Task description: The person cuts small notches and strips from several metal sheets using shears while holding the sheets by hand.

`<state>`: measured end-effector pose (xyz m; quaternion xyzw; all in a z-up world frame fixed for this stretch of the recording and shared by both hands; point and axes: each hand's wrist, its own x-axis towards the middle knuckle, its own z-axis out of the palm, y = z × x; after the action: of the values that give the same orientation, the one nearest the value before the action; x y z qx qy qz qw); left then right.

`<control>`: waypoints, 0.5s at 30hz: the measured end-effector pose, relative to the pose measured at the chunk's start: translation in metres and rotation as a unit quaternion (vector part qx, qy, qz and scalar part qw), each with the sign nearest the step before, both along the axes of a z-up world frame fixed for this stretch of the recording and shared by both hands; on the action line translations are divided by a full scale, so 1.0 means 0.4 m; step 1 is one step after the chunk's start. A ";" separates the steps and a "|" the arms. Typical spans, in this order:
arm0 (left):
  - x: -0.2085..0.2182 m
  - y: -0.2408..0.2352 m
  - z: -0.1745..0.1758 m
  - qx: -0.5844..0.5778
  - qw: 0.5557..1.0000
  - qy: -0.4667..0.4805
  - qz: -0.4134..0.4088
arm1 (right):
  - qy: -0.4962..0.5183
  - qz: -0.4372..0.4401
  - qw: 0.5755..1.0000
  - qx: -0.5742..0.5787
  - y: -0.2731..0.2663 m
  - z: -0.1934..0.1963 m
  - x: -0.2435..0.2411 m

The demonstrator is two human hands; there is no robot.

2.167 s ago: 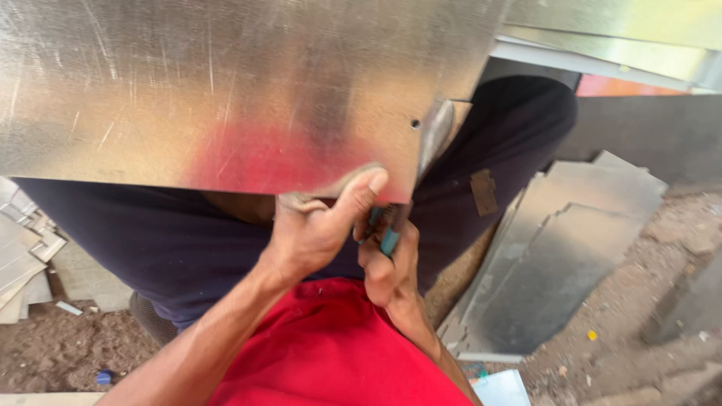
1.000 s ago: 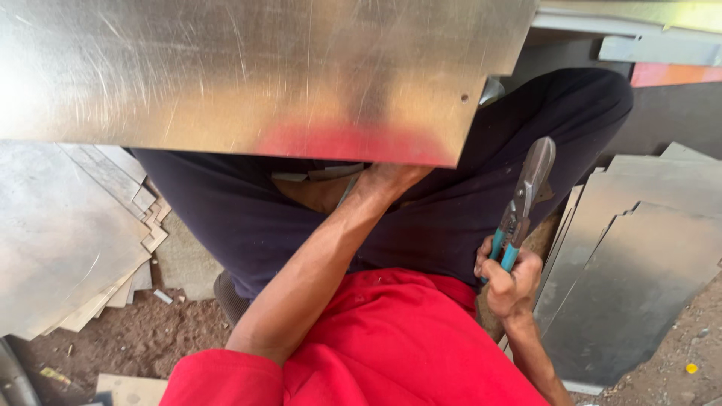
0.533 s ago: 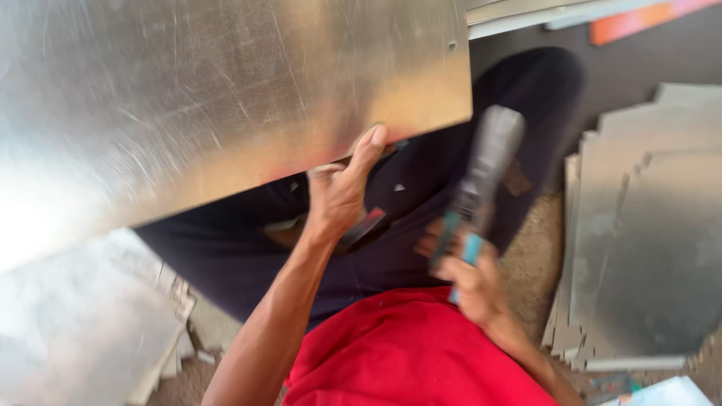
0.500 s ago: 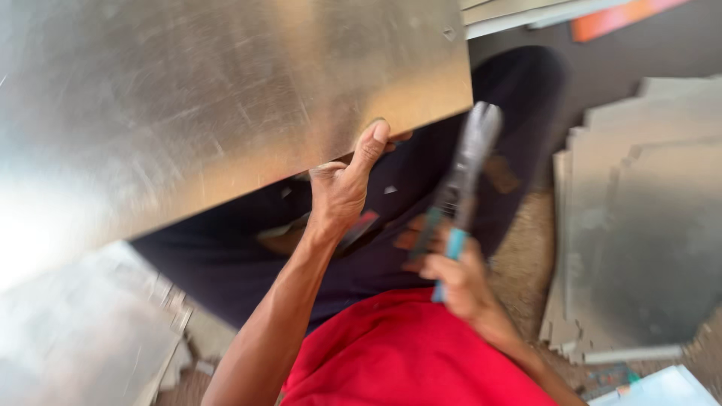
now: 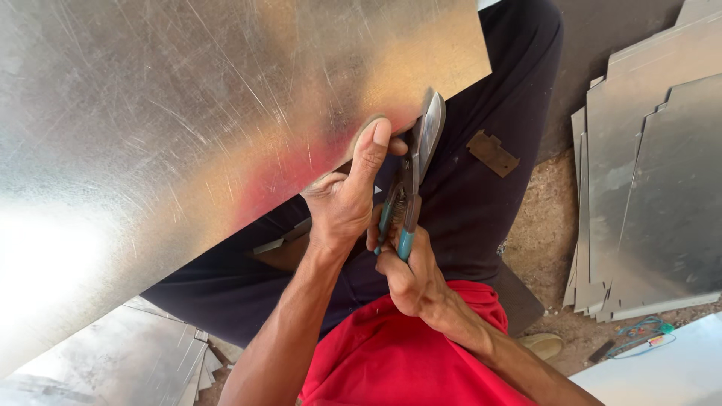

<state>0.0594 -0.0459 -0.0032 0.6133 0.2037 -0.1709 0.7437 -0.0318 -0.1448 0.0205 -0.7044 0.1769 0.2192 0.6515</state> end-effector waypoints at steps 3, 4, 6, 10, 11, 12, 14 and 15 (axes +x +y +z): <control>-0.008 -0.006 -0.009 -0.016 0.998 -0.058 0.022 | -0.003 0.004 1.000 -0.009 0.000 0.002 0.006; -0.010 -0.005 -0.011 -0.018 0.997 -0.066 0.021 | 0.003 -0.003 1.000 -0.006 0.000 0.002 0.010; -0.015 -0.004 -0.015 -0.022 0.997 -0.074 0.023 | 0.018 -0.018 1.000 0.000 0.000 0.001 0.011; -0.010 -0.006 -0.014 -0.036 0.996 -0.074 0.026 | -0.048 -0.022 0.998 0.021 0.009 -0.015 0.009; -0.008 -0.005 -0.009 -0.041 0.996 -0.072 0.026 | -0.052 -0.031 0.998 0.032 0.014 -0.020 0.004; -0.004 -0.005 -0.003 -0.039 0.998 -0.049 0.017 | -0.056 -0.038 0.997 0.042 0.014 -0.025 0.001; 0.003 0.002 0.014 -0.036 0.999 -0.003 0.005 | -0.091 -0.012 0.994 0.055 0.012 -0.036 -0.007; 0.006 0.009 0.021 -0.022 0.999 0.035 -0.019 | -0.107 0.004 0.992 0.061 0.011 -0.037 -0.017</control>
<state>0.0616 -0.0424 0.0050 0.5940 0.2139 -0.2106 0.7464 -0.0387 -0.1404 0.0058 -0.6832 0.0899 0.1556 0.7077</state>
